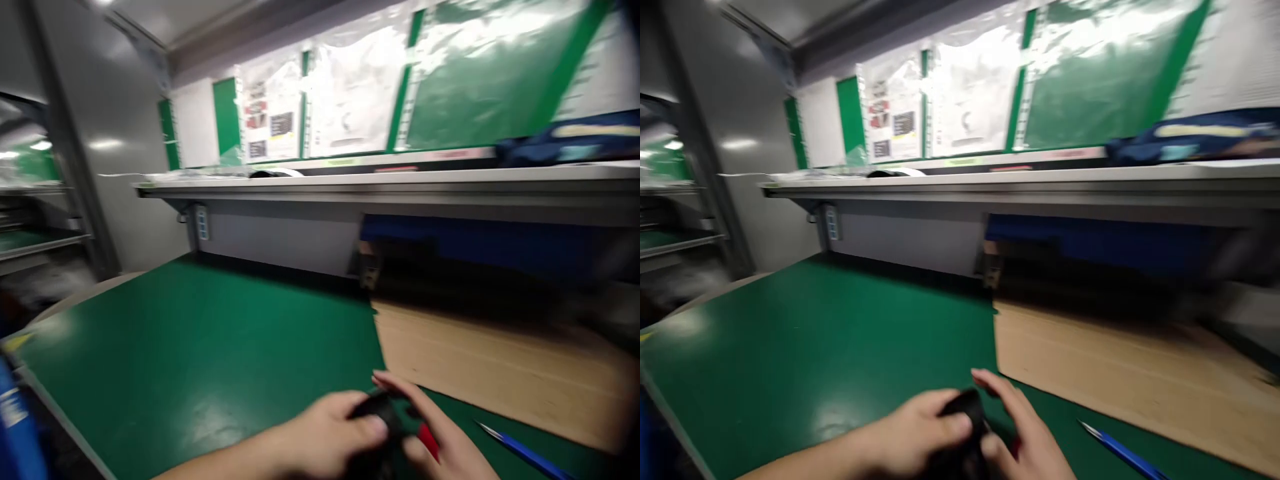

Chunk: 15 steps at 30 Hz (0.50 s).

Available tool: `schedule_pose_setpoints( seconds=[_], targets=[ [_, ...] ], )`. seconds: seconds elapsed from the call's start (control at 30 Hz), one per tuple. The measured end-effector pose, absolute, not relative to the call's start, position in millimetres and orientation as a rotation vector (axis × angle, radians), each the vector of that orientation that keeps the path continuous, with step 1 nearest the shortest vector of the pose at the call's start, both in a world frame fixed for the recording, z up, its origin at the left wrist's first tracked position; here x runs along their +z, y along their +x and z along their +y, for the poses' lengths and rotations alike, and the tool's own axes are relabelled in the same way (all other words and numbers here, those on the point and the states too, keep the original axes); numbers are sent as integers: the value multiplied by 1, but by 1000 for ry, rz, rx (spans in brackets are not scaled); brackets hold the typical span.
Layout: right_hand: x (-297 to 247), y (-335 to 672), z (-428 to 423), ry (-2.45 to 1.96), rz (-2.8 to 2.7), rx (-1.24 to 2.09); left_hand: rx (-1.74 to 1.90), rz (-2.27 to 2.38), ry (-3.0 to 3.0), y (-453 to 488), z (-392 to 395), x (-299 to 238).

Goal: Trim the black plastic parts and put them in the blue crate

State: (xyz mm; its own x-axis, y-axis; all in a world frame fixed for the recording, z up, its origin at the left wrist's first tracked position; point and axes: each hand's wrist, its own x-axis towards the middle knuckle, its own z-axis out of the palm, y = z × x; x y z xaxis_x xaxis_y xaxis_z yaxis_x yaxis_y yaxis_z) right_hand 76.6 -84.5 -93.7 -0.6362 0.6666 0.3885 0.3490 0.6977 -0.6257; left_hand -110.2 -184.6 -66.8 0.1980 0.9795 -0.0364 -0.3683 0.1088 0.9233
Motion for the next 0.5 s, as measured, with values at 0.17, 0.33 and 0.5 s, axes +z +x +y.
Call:
schedule_pose_setpoints(
  seconds=[0.17,0.33,0.5],
  targets=[
    [-59,135,-51,-1677,-2309,225,1216,870,603,-119,-180,-58],
    [-71,182,-20,-1889,-2257,429,1175,846,588,-117,-181,-56],
    [-66,155,-34,-1653,-2168,515,1134,890,761,-117,-184,-54]
  ],
)
